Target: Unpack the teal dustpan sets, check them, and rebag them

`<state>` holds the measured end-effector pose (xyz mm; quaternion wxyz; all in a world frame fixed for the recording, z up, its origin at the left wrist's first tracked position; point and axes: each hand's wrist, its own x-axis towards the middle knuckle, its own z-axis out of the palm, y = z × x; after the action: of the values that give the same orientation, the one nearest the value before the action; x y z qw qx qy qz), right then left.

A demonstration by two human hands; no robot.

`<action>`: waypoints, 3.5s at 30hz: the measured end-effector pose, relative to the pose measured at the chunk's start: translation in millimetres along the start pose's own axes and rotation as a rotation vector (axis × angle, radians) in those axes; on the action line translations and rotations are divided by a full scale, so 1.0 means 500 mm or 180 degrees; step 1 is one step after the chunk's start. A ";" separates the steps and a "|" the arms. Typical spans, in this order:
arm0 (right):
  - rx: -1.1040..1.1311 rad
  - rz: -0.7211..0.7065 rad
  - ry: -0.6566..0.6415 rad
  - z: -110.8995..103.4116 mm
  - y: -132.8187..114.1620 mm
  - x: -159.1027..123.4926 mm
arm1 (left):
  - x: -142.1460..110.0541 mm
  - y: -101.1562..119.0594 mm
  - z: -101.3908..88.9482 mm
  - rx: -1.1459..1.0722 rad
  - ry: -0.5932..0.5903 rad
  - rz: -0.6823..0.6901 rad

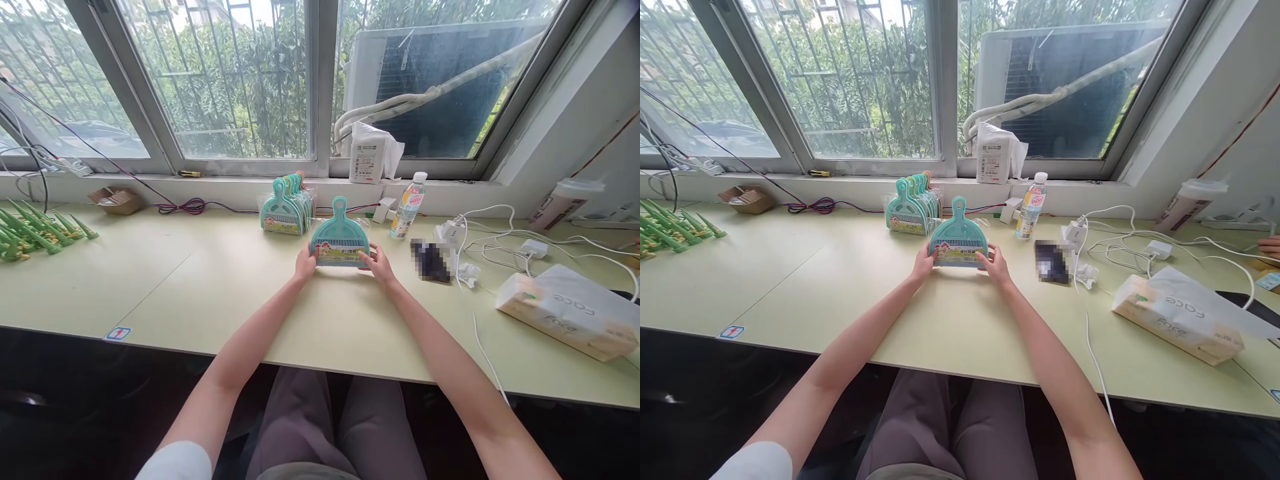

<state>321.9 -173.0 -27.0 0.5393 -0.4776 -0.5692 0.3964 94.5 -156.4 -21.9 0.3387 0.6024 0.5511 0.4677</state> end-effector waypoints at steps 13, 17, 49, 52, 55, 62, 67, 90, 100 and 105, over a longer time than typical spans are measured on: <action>-0.0975 -0.0595 -0.0255 0.181 0.024 0.075 | 0.063 -0.067 -0.163 0.2438 0.0764 0.0338; -0.1163 -0.0799 -0.0454 0.325 0.017 0.133 | 0.102 -0.125 -0.275 0.2164 0.1058 -0.0299; -0.1568 -0.0644 0.0283 0.422 0.012 0.232 | 0.287 -0.204 -0.318 0.1556 0.1391 -0.0319; -0.1674 -0.0590 0.0416 0.414 0.003 0.213 | 0.277 -0.194 -0.315 0.1626 0.1535 -0.0264; -0.1671 -0.0428 0.0668 0.394 0.004 0.203 | 0.266 -0.182 -0.330 0.1583 0.1975 -0.0319; -0.0684 0.0282 0.1103 0.242 0.044 0.195 | 0.226 -0.187 -0.373 0.1183 0.2767 -0.0834; -0.0466 0.0269 0.0726 0.114 0.054 0.158 | 0.192 -0.192 -0.358 0.1055 0.2415 -0.0594; -0.1623 0.0732 0.1187 0.055 0.017 0.088 | 0.197 -0.155 -0.352 0.1262 0.2125 0.0086; -0.1674 0.0659 0.1215 0.060 0.021 0.088 | 0.311 -0.104 -0.327 0.1607 0.1979 0.0006; -0.1672 0.0589 0.1287 0.063 0.026 0.092 | 0.282 -0.092 -0.339 0.1614 0.2148 0.0289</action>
<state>294.0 -123.4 -31.9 0.4615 -0.7187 -0.4877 0.1809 -86.5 -28.7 18.8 -0.0405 0.5034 0.7015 0.5028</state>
